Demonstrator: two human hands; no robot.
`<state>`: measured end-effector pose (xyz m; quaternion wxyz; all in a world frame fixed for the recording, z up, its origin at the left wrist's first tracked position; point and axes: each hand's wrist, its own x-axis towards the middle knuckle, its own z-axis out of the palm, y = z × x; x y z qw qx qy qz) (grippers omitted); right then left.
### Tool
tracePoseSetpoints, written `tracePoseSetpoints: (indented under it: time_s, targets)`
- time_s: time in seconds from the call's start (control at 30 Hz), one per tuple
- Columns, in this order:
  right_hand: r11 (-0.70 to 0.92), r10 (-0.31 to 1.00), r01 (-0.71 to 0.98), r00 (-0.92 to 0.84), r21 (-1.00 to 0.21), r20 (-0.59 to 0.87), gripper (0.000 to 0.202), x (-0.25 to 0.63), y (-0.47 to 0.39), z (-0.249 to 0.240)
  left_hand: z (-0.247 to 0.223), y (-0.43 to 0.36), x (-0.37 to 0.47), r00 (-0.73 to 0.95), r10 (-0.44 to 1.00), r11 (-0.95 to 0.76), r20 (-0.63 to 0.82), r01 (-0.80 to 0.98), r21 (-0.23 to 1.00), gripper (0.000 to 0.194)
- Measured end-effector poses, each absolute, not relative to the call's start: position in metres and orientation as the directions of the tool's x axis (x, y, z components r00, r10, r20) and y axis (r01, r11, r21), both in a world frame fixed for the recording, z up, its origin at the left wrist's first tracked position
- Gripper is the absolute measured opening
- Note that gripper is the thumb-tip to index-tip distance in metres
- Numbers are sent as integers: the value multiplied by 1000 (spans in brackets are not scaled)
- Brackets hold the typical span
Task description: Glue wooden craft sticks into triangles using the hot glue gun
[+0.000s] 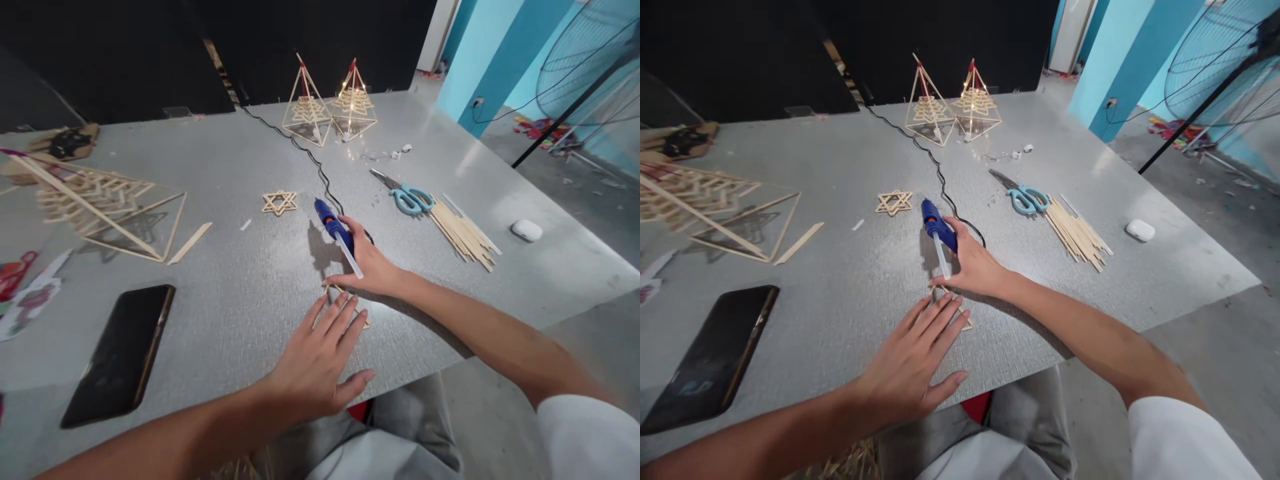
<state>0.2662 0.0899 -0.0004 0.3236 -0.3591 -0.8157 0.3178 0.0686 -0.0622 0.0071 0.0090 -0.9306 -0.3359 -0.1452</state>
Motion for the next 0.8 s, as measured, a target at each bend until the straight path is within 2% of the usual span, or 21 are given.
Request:
tracePoseSetpoints:
  time_s: [0.3,0.8]
  targets:
    - [558,775,351,-545,-752,321,120,265,92,-3,13,-62,69,737,627,-765,252,644,21,79]
    - [568,768,356,-552,-742,324,124,265,93,-5,12,-60,69,741,608,-774,286,633,7,74]
